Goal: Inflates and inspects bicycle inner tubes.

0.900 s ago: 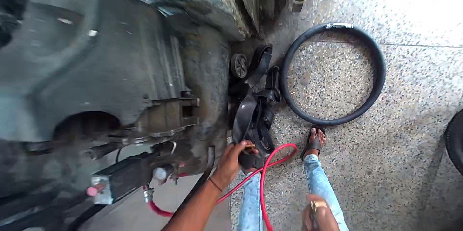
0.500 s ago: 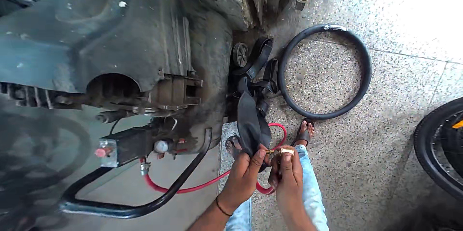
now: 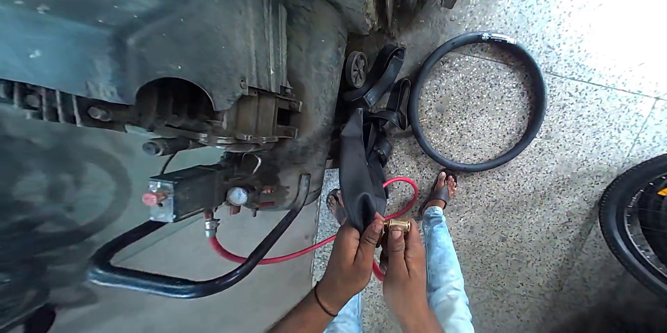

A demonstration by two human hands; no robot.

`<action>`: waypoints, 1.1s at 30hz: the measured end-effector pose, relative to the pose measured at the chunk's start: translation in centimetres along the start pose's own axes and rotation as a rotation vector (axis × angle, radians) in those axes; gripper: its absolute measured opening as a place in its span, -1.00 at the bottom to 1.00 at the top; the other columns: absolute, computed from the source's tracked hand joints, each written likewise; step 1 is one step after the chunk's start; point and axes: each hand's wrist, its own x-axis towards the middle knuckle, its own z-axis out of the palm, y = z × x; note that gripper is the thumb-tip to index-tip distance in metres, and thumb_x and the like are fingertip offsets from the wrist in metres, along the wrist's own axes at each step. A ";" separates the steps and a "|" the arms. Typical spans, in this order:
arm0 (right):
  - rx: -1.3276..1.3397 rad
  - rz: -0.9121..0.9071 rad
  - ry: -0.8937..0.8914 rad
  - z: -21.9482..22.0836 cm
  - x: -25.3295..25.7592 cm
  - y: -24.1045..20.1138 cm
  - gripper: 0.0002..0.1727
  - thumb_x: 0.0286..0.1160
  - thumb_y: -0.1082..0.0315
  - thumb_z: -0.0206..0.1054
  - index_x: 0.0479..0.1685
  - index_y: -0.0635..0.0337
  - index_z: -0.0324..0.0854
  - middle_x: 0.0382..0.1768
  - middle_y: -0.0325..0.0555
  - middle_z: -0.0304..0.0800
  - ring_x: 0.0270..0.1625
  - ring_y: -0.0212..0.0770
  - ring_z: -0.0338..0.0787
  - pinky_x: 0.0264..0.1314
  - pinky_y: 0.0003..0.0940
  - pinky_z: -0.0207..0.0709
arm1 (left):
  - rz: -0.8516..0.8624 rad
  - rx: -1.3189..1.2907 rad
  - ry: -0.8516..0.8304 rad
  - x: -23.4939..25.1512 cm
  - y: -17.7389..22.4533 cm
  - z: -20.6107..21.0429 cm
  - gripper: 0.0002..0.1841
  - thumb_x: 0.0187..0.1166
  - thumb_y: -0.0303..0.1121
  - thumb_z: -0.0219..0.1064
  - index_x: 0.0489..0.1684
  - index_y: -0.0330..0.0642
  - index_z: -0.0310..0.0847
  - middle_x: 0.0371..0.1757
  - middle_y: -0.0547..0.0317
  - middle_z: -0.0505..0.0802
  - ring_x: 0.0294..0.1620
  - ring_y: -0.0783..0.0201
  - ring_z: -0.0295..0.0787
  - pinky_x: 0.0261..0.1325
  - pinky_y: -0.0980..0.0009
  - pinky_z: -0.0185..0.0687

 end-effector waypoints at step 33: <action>-0.085 0.126 -0.076 1.7 -2.1 1.9 -0.44 0.85 -0.10 -0.06 0.04 0.29 0.55 -0.44 -0.21 0.71 -0.43 -0.37 0.73 -0.32 -0.33 0.71 | -0.135 0.057 0.102 -3.4 -0.8 -1.7 -0.65 0.83 -0.10 0.11 0.03 -0.26 0.54 -0.33 0.33 0.78 -0.35 0.47 0.75 -0.19 0.49 0.78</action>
